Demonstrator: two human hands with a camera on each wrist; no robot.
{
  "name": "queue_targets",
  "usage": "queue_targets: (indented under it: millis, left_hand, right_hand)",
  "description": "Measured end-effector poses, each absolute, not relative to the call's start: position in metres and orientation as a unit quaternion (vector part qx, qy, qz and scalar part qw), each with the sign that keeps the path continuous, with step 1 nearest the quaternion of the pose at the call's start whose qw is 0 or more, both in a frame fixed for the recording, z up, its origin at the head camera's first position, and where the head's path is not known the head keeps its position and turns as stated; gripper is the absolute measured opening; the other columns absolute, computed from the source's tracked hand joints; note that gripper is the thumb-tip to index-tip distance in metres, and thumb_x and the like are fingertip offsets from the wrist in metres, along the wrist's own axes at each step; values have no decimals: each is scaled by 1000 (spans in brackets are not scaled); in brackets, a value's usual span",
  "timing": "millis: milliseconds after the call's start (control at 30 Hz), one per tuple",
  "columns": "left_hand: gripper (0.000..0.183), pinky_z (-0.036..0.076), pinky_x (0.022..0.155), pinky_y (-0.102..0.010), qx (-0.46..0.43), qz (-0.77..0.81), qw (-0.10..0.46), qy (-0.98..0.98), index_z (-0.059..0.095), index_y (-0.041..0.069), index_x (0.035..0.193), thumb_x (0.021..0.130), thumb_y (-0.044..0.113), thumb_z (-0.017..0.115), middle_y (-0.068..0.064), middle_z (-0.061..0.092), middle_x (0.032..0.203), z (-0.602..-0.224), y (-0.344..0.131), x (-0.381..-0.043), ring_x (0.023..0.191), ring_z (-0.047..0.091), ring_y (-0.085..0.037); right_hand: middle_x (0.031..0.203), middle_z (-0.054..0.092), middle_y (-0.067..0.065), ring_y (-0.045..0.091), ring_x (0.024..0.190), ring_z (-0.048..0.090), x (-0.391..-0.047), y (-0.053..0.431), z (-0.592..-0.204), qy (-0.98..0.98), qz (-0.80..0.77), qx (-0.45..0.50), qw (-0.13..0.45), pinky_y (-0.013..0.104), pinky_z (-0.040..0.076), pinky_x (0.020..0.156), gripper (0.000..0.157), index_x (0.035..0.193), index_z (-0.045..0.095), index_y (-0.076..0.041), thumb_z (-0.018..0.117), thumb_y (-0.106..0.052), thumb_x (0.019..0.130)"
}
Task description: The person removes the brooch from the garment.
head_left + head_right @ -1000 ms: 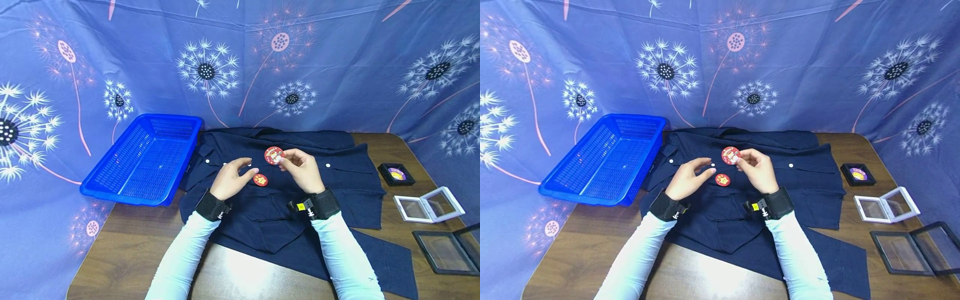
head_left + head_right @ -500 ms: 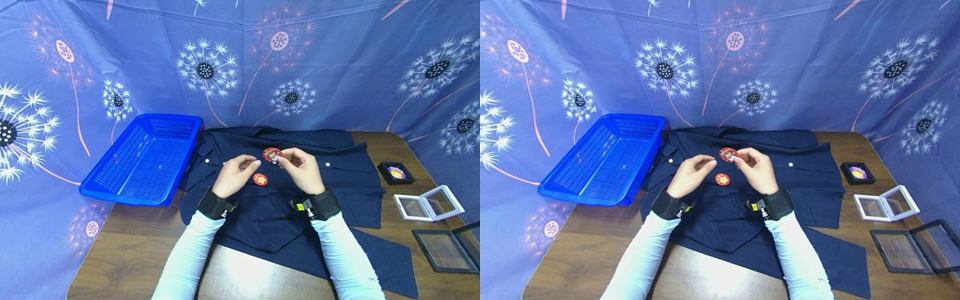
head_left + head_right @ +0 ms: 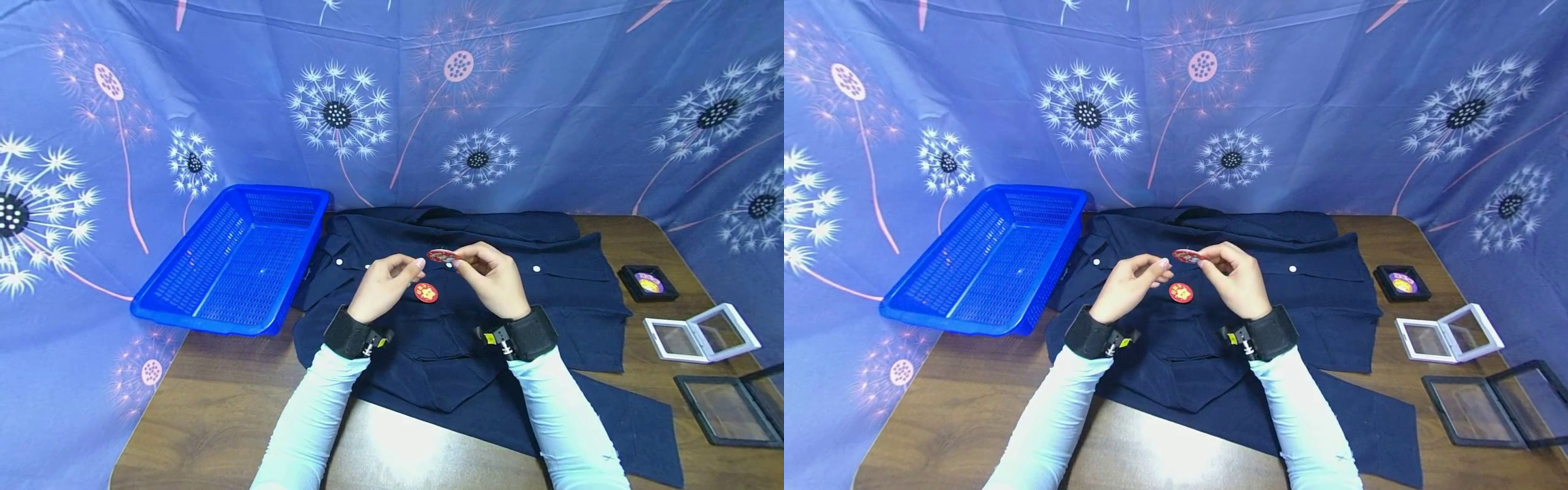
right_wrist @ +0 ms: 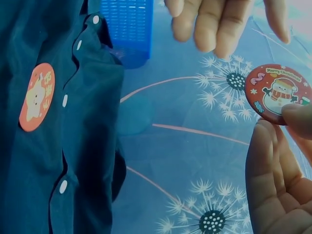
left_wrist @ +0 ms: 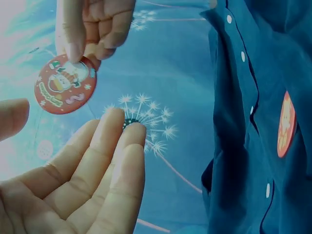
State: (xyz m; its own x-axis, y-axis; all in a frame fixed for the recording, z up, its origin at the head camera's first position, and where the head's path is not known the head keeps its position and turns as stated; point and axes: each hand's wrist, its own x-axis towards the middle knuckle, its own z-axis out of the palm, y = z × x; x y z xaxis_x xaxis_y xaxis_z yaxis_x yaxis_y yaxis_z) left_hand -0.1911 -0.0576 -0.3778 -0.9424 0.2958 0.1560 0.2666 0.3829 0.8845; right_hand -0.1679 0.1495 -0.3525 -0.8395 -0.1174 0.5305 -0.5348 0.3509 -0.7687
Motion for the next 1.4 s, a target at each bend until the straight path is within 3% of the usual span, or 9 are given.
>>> queue_targets:
  millis: [167, 400, 533, 767, 1000, 1233, 1400]
  left_hand:
    - [38, 57, 83, -30, 168, 556, 31, 814, 70, 5, 107, 99, 38, 55, -12, 75, 97, -379, -57, -192, 95, 72, -29]
    - [36, 58, 84, -39, 176, 585, 44, 791, 69, 0, 107, 100, 32, 55, -16, 75, 97, -379, -56, -191, 94, 71, -33]
    - [37, 59, 80, -37, 180, 591, 49, 785, 69, -2, 105, 101, 31, 53, -16, 74, 96, -379, -55, -190, 94, 70, -38]
    - [36, 57, 81, -50, 181, 599, 58, 778, 68, -5, 104, 101, 28, 53, -21, 73, 95, -381, -54, -191, 89, 71, -31]
    - [37, 59, 72, -34, 167, 616, 73, 767, 67, -7, 101, 102, 27, 52, -27, 70, 96, -380, -54, -191, 87, 71, -35]
    - [32, 56, 64, -27, 156, 638, 77, 750, 66, -8, 92, 100, 20, 53, -18, 70, 82, -381, -53, -191, 67, 65, -9]
    - [27, 53, 60, -23, 148, 652, 70, 740, 64, -10, 91, 97, 14, 54, -25, 67, 82, -380, -51, -191, 65, 64, -8]
  right_hand:
    - [85, 67, 20, 2, 72, 56, -165, 148, -352, -812, 505, 209, 206, 9, 44, 65, 11, 94, 70, 9, 68, 11, 83]
    - [88, 68, 18, 5, 75, 55, -170, 149, -360, -810, 499, 224, 211, 9, 45, 68, 12, 92, 72, 6, 68, 12, 82]
    - [90, 70, 13, 3, 79, 55, -180, 152, -375, -808, 501, 227, 210, 8, 45, 72, 14, 92, 74, 0, 70, 9, 83]
    - [93, 70, 5, 5, 82, 59, -188, 157, -386, -800, 504, 250, 208, 10, 48, 74, 15, 94, 77, -9, 71, 2, 85]
    - [93, 70, 9, 3, 83, 58, -188, 154, -386, -788, 512, 265, 215, 8, 47, 73, 17, 92, 76, -6, 72, 7, 82]
    - [95, 71, 10, 4, 88, 60, -187, 152, -385, -783, 511, 276, 221, 12, 49, 74, 20, 91, 76, -5, 73, 11, 79]
    - [97, 72, 8, 8, 90, 63, -187, 152, -384, -779, 510, 288, 223, 14, 51, 75, 19, 91, 76, -7, 73, 9, 81]
